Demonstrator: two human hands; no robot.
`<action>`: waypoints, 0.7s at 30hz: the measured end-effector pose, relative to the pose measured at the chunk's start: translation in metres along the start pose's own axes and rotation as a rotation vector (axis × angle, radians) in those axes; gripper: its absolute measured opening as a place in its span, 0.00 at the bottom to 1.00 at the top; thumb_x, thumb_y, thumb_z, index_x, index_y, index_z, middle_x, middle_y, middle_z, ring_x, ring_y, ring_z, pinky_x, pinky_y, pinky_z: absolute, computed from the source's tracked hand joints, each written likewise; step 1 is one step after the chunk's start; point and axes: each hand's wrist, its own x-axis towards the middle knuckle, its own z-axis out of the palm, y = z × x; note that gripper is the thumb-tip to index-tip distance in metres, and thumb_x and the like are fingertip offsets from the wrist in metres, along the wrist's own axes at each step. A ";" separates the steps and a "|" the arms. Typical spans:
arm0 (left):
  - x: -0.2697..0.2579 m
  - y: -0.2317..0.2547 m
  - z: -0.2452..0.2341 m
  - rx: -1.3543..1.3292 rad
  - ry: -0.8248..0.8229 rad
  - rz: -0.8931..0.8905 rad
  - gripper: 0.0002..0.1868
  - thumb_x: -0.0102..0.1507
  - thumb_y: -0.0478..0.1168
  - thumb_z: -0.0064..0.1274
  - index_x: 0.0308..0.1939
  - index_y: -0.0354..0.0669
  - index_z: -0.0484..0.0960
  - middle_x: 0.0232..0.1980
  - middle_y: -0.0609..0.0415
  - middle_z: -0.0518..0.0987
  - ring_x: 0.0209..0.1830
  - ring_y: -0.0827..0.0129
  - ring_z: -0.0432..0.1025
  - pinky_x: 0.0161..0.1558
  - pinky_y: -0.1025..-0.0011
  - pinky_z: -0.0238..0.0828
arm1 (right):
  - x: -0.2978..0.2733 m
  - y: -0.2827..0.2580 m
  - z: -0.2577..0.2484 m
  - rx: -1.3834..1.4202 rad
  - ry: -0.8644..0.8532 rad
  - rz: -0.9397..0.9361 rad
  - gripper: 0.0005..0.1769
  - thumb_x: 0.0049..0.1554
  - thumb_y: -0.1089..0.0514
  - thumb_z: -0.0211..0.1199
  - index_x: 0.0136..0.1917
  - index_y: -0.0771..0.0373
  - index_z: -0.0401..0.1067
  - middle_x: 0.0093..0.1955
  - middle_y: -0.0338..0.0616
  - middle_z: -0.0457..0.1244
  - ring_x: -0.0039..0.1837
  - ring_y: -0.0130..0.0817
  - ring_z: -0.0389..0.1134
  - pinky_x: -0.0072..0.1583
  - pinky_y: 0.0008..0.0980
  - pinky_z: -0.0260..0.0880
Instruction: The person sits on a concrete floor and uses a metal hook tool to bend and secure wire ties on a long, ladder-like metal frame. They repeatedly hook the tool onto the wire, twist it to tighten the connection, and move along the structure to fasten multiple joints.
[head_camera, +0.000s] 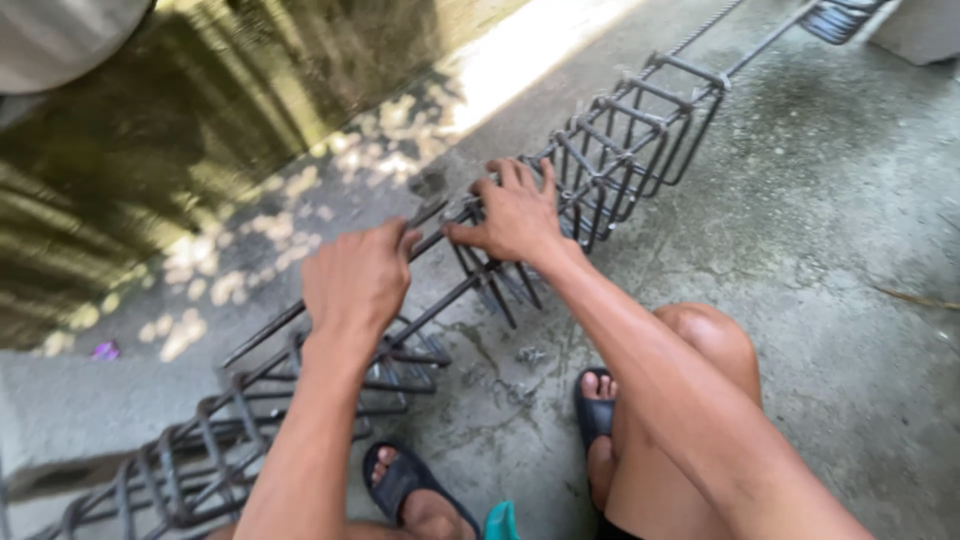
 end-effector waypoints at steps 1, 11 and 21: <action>0.002 0.002 -0.003 0.047 0.129 0.050 0.21 0.71 0.57 0.37 0.59 0.60 0.81 0.39 0.42 0.85 0.44 0.35 0.80 0.46 0.36 0.74 | 0.003 0.001 0.000 -0.004 -0.002 0.008 0.43 0.47 0.20 0.63 0.61 0.52 0.75 0.73 0.49 0.58 0.79 0.53 0.53 0.76 0.72 0.34; 0.022 0.002 -0.016 0.257 0.212 0.286 0.18 0.72 0.53 0.34 0.52 0.57 0.79 0.33 0.49 0.82 0.35 0.44 0.82 0.35 0.41 0.77 | 0.003 0.006 0.002 -0.001 0.006 0.026 0.42 0.48 0.19 0.63 0.61 0.50 0.75 0.73 0.47 0.57 0.80 0.51 0.52 0.77 0.70 0.34; -0.080 -0.008 -0.061 -0.578 0.644 0.174 0.09 0.71 0.40 0.56 0.53 0.46 0.86 0.33 0.41 0.81 0.38 0.43 0.80 0.37 0.53 0.73 | 0.001 0.005 -0.001 0.028 0.049 -0.022 0.41 0.50 0.20 0.61 0.62 0.51 0.73 0.73 0.51 0.58 0.80 0.54 0.52 0.76 0.73 0.35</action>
